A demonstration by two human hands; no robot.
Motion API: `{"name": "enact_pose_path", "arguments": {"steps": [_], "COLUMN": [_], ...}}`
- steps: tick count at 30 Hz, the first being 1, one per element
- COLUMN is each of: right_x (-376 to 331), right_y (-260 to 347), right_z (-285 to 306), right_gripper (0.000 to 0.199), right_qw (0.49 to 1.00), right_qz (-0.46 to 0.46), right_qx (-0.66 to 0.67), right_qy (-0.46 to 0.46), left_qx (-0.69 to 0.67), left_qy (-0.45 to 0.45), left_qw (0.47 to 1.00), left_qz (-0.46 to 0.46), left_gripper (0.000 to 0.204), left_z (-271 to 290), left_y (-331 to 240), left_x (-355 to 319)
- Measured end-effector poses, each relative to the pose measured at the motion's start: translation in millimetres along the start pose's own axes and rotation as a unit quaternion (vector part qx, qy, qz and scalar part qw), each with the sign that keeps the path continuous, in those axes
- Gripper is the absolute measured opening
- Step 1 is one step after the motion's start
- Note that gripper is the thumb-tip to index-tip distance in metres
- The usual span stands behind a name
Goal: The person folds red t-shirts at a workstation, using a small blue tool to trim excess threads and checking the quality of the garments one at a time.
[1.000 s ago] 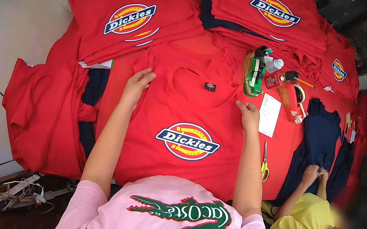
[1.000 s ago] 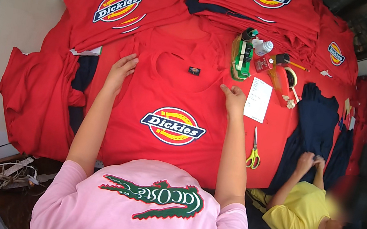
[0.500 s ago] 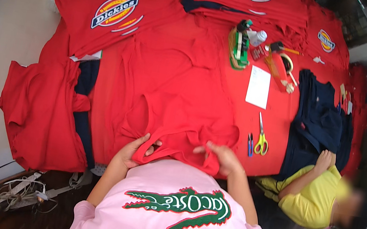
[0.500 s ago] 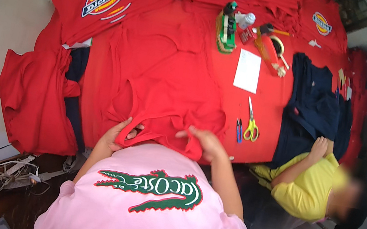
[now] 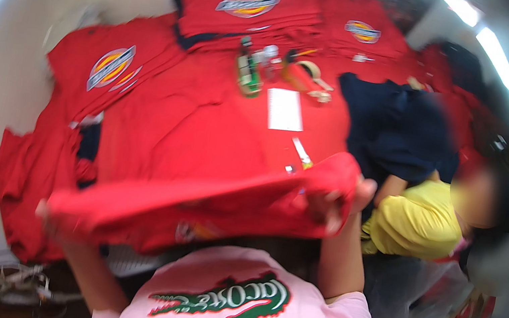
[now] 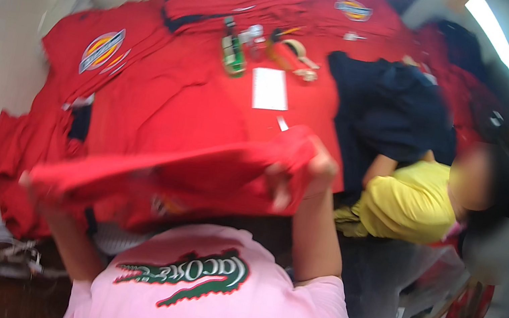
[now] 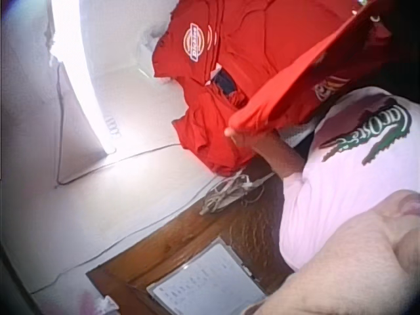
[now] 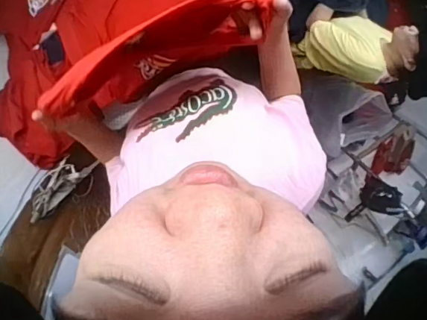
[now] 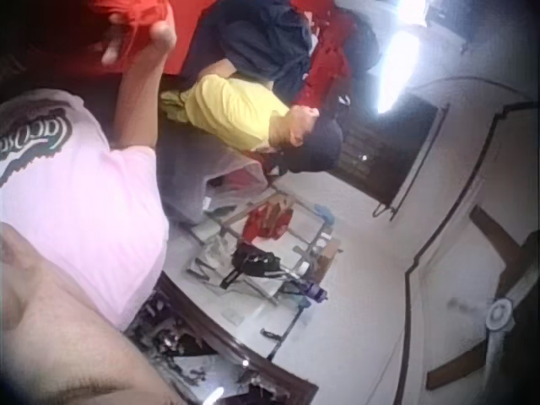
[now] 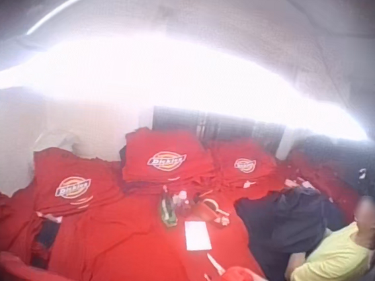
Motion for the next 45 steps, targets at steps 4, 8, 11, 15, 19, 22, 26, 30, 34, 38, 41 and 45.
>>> {"name": "enact_pose_path", "arguments": {"steps": [4, 8, 11, 15, 19, 22, 26, 30, 34, 38, 41, 45], "right_x": [-16, -69, -81, -108, -147, -144, -172, -209, -244, -244, -271, -284], "right_y": [-12, 28, -4, -3, 29, 17, 8, -23, -108, -74, -104, -141], "right_z": [-63, -84, -99, -109, -105, -121, -96, -117, -117, -128, -135, -144], "right_gripper": [0.013, 0.018, 0.028, 0.03, 0.019, 0.021, 0.02, 0.036, 0.047, 0.051, 0.057, 0.043], "right_qw": [0.919, 0.987, 0.975, 0.983, 0.985, 0.893, 0.829, 0.985, 0.922, 0.989, 0.972, 0.893], "right_qz": [-0.158, 0.018, -0.104, -0.041, 0.119, -0.012, -0.038, 0.006, -0.3, -0.084, -0.222, -0.395], "right_qx": [-0.333, -0.042, -0.118, -0.054, -0.123, -0.44, -0.522, -0.106, -0.221, -0.04, -0.021, -0.216], "right_qy": [0.14, 0.153, 0.159, 0.168, 0.003, -0.089, -0.195, -0.133, -0.109, -0.118, -0.068, -0.003], "left_qx": [0.111, 0.147, 0.186, 0.023, -0.07, 0.071, 0.223, 0.049, -0.007, 0.013, -0.142, -0.017], "left_qy": [-0.049, -0.029, -0.005, 0.243, 0.358, 0.147, -0.046, 0.073, -0.062, 0.096, 0.158, -0.019], "left_qw": [0.989, 0.983, 0.977, 0.965, 0.928, 0.986, 0.973, 0.994, 0.997, 0.994, 0.962, 0.967], "left_qz": [-0.084, -0.108, -0.103, -0.09, -0.073, -0.011, -0.036, 0.067, 0.053, 0.054, 0.169, 0.255], "left_gripper": [0.045, 0.038, 0.034, 0.034, 0.05, 0.057, 0.059, 0.056, 0.051, 0.056, 0.064, 0.073], "left_z": [23, 9, -7, -46, -44, -76, -16, 15, 44, 49, 39, 53], "left_y": [-16, -2, -2, 13, -4, -16, 14, 18, 30, 27, 54, 101], "left_x": [-69, -112, -142, -158, -172, -208, -226, -268, -288, -306, -313, -332]}}
Point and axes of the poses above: each hand's wrist, its own x-axis towards the middle knuckle, its own z-axis out of the back of the hand, y = z × x, the point moved 6 cm from there along x, towards the middle knuckle, and after that the axes turned 9 degrees about z, right-handed, at the moved point
